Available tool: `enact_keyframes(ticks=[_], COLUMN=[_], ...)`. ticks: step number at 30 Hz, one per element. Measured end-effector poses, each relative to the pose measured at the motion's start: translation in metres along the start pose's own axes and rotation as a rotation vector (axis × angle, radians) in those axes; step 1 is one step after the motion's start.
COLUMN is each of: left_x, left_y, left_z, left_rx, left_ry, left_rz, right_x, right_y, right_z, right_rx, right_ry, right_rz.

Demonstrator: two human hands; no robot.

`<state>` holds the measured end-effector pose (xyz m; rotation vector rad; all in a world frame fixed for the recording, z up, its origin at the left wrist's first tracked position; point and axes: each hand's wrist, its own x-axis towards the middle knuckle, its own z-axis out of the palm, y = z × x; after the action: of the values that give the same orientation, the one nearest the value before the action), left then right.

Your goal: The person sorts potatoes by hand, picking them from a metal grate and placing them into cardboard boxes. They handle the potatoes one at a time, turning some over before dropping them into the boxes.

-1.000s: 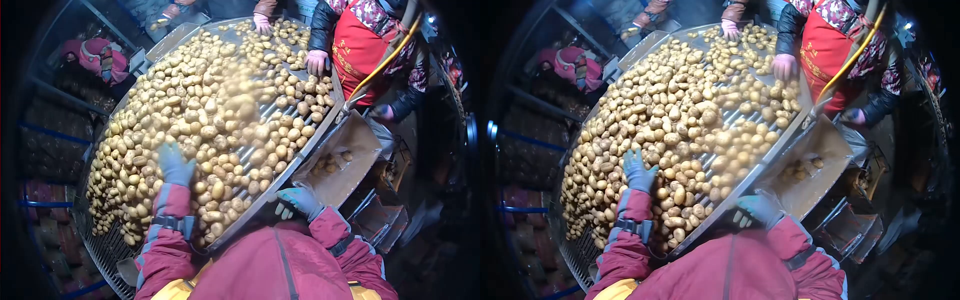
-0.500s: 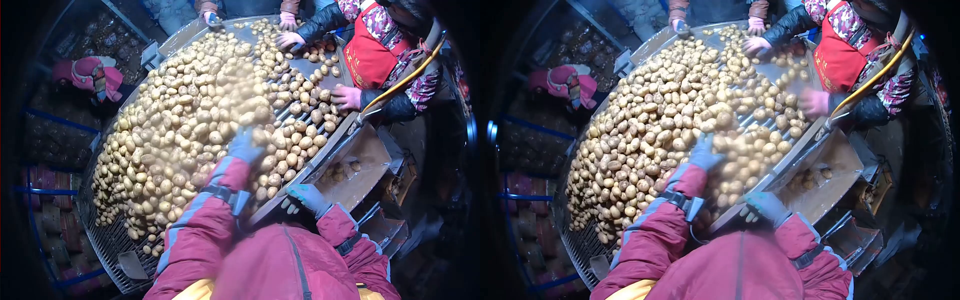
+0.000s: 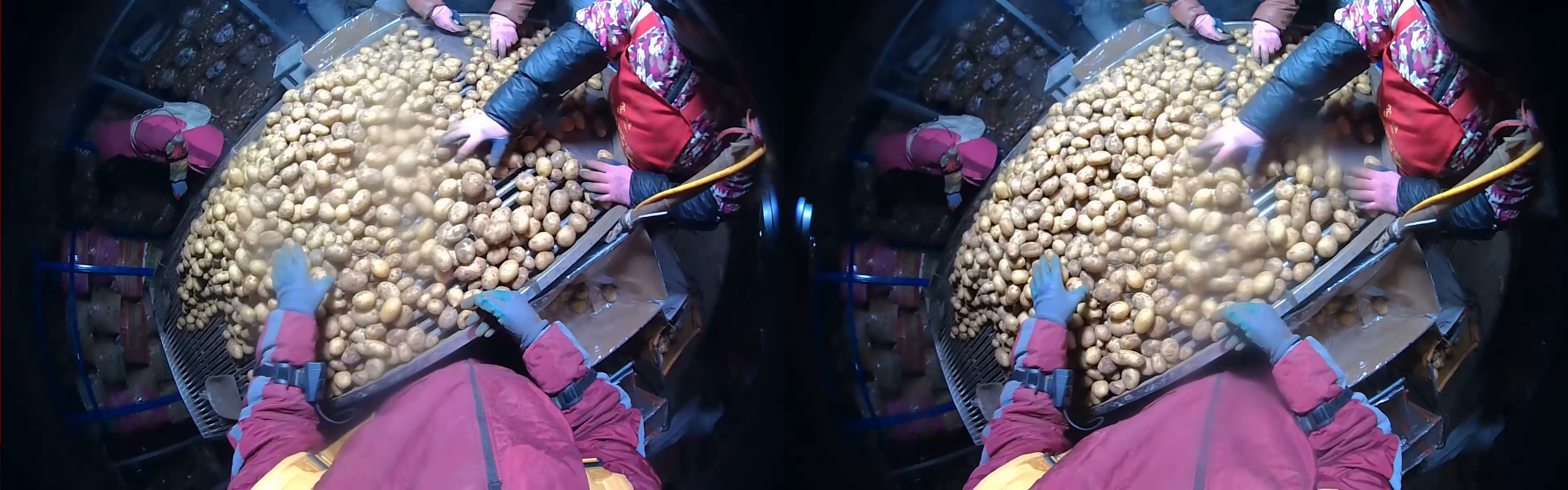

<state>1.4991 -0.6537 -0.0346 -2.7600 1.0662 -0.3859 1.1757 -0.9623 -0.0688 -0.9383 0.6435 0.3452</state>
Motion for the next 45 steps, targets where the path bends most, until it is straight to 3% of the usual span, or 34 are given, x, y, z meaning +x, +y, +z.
enact_keyframes(ticks=[3, 4, 6, 9, 10, 13, 14, 15, 16, 17, 18, 19, 21, 22, 24, 25, 26, 27, 32, 34, 35, 36, 37, 39, 42, 45], left_x=[-0.014, -0.008, 0.007, 0.038, 0.041, 0.059, 0.058, 0.056, 0.055, 0.046, 0.036, 0.032, 0.050, 0.065, 0.092, 0.088, 0.089, 0.094, 0.093, 0.087, 0.071, 0.071, 0.053, 0.037, 0.037, 0.081], left_y=[0.015, 0.024, 0.030, 0.061, 0.079, 0.123, 0.141, 0.163, 0.182, 0.201, 0.206, 0.208, 0.180, 0.157, 0.104, 0.069, 0.040, 0.021, 0.070, 0.099, 0.113, 0.124, 0.146, 0.151, 0.131, 0.103], left_z=[-0.015, -0.018, -0.005, 0.010, 0.018, 0.010, 0.037, 0.015, 0.027, 0.031, 0.030, 0.031, 0.011, -0.007, -0.016, 0.010, 0.055, 0.063, 0.062, 0.035, 0.034, -0.001, 0.013, 0.010, 0.018, -0.003], left_rx=[0.026, -0.054, -0.103, -0.245, -0.169, -0.260, -0.443, -0.357, -0.480, -0.343, -0.431, -0.516, -0.557, -0.575, -0.575, -0.540, -0.281, -0.294, -0.359, -0.629, -0.701, -0.896, -0.637, -0.700, -0.895, -0.903], left_ry=[-0.362, -0.383, -0.343, -0.344, -0.200, -0.092, -0.134, -0.198, -0.216, -0.162, 0.002, 0.167, -0.076, -0.198, -0.151, -0.035, 0.017, 0.006, -0.165, -0.407, -0.269, -0.497, -0.369, -0.147, -0.315, -0.361], left_rz=[-0.039, -0.070, 0.034, 0.105, 0.107, 0.088, 0.114, 0.132, 0.218, 0.231, 0.246, 0.263, 0.234, 0.222, -0.001, 0.006, -0.059, 0.058, -0.043, -0.082, -0.059, -0.164, -0.103, 0.102, 0.133, -0.173], right_x=[0.006, 0.009, 0.022, 0.049, 0.061, 0.080, 0.077, 0.081, 0.078, 0.072, 0.075, 0.065, 0.068, 0.060, 0.056, 0.053, 0.047, 0.045, 0.034, 0.032, 0.035, 0.039, 0.042, 0.052, 0.060, 0.055], right_y=[0.003, 0.001, 0.005, 0.023, 0.035, 0.020, 0.006, 0.001, -0.014, -0.025, -0.025, -0.034, -0.019, -0.023, -0.019, -0.016, -0.018, -0.012, -0.015, -0.020, -0.019, -0.017, -0.014, -0.008, -0.001, -0.002], right_z=[0.015, 0.022, 0.030, 0.043, 0.038, 0.044, 0.050, 0.055, 0.055, 0.053, 0.050, 0.045, 0.023, 0.013, 0.000, -0.003, 0.002, 0.001, 0.023, 0.030, 0.033, 0.034, 0.034, 0.033, 0.032, 0.035], right_rx=[0.000, -0.004, 0.004, -0.162, -0.269, -0.474, -0.429, -0.418, -0.395, -0.372, -0.271, -0.394, -0.153, -0.065, -0.188, -0.249, -0.284, -0.245, -0.020, 0.025, 0.020, 0.013, 0.004, -0.001, -0.035, -0.094], right_ry=[-0.044, -0.067, -0.112, -0.084, -0.118, -0.176, -0.160, -0.017, -0.007, 0.003, 0.004, 0.058, 0.112, 0.098, 0.086, 0.085, 0.097, 0.096, 0.048, 0.030, 0.031, 0.037, 0.043, 0.000, -0.005, 0.005], right_rz=[0.068, 0.078, 0.089, -0.128, -0.152, -0.219, -0.177, -0.124, -0.100, -0.070, -0.079, -0.112, -0.128, 0.032, -0.023, -0.053, -0.084, -0.069, 0.000, 0.035, 0.036, 0.034, 0.038, -0.008, -0.015, -0.056])
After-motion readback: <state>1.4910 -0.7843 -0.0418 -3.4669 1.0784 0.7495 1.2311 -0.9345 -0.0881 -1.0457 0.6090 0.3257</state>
